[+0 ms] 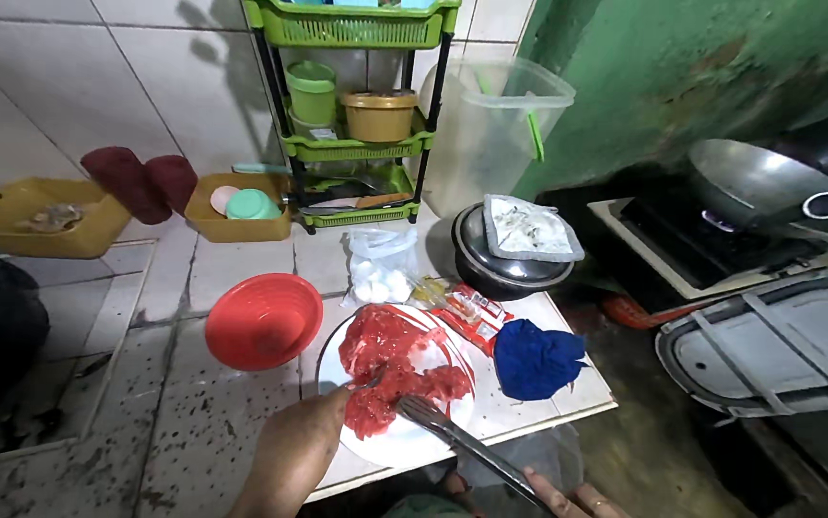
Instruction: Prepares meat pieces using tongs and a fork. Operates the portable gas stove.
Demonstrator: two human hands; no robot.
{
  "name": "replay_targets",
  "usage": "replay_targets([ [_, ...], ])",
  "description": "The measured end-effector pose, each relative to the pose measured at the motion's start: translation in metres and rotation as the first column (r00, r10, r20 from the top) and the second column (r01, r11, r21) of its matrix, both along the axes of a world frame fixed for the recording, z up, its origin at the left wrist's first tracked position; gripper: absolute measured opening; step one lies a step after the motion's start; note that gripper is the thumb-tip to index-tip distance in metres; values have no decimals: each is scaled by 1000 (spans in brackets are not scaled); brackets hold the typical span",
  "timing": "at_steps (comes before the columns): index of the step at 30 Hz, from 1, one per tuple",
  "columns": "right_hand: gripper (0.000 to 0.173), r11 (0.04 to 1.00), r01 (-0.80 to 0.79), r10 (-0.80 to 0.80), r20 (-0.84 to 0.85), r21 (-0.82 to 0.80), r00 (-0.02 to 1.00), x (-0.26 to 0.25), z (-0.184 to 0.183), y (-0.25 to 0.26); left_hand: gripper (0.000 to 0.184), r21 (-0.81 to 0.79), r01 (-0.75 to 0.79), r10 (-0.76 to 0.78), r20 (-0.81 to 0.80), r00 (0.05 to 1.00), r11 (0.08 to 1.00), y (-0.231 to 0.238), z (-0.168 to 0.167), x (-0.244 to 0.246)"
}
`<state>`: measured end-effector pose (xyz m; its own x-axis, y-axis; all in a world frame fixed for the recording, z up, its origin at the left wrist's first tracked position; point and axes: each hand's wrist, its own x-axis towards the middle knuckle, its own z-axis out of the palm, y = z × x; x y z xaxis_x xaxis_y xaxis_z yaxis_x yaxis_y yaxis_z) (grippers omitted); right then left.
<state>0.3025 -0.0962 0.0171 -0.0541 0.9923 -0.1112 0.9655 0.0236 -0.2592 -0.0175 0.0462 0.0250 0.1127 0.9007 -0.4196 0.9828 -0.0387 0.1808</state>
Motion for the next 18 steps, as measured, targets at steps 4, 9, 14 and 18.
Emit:
replay_targets([
  [4,42,999,12,-12,14,-35,1000,-3,3,5,36,-25,34,-34,-12,999,999,1,3,0],
  [9,42,999,-24,23,36,28,999,0,-7,9,34,-56,80,-81,-19,997,995,8,7,0],
  [14,43,998,-48,45,64,39,997,1,-11,15,30,-81,93,-95,-11,995,992,15,11,1],
  [18,45,997,-57,51,104,54,993,0,-14,19,27,-81,134,-134,2,991,988,20,14,2],
])
